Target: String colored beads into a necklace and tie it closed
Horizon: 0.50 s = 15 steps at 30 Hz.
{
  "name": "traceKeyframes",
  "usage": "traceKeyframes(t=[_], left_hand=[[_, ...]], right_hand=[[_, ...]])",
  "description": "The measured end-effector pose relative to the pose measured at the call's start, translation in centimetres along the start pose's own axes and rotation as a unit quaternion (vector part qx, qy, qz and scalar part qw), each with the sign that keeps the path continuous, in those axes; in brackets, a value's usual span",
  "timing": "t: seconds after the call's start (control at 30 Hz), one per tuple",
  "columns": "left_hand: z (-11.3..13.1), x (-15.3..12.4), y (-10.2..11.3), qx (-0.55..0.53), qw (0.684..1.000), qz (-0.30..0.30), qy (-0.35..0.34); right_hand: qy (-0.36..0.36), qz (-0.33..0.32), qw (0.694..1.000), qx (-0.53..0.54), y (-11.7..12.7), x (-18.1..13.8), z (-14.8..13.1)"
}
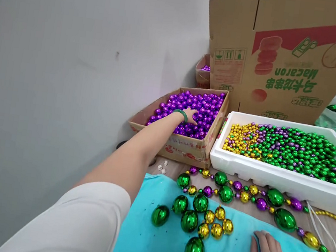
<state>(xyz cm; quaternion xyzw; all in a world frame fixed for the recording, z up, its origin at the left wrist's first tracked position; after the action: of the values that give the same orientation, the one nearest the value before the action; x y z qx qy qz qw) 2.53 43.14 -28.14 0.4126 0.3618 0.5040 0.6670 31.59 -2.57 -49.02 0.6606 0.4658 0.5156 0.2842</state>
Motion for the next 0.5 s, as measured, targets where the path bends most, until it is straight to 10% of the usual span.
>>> traceKeyframes(t=[0.2,0.5], left_hand=[[-0.8,3.8,-4.4,0.045,0.995,-0.087,-0.006],[0.5,1.7,-6.9,0.003,0.985,-0.175,-0.005]], right_hand=[[0.001,-0.013,1.0,0.004,-0.3,-0.2,0.0],[0.005,-0.011,1.0,-0.005,0.1,0.1,-0.4]])
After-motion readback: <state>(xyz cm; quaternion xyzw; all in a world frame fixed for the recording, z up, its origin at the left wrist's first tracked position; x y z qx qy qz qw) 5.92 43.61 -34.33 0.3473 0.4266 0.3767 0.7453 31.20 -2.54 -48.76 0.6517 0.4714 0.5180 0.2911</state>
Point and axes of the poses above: each hand's wrist, its own x-axis towards the middle knuckle, its own y-axis out of the back of the hand, z = x × y, the point moved 8 cm from there along x, towards the middle knuckle, and after that the axes turned 3 degrees about -z, right-handed, at the moved point
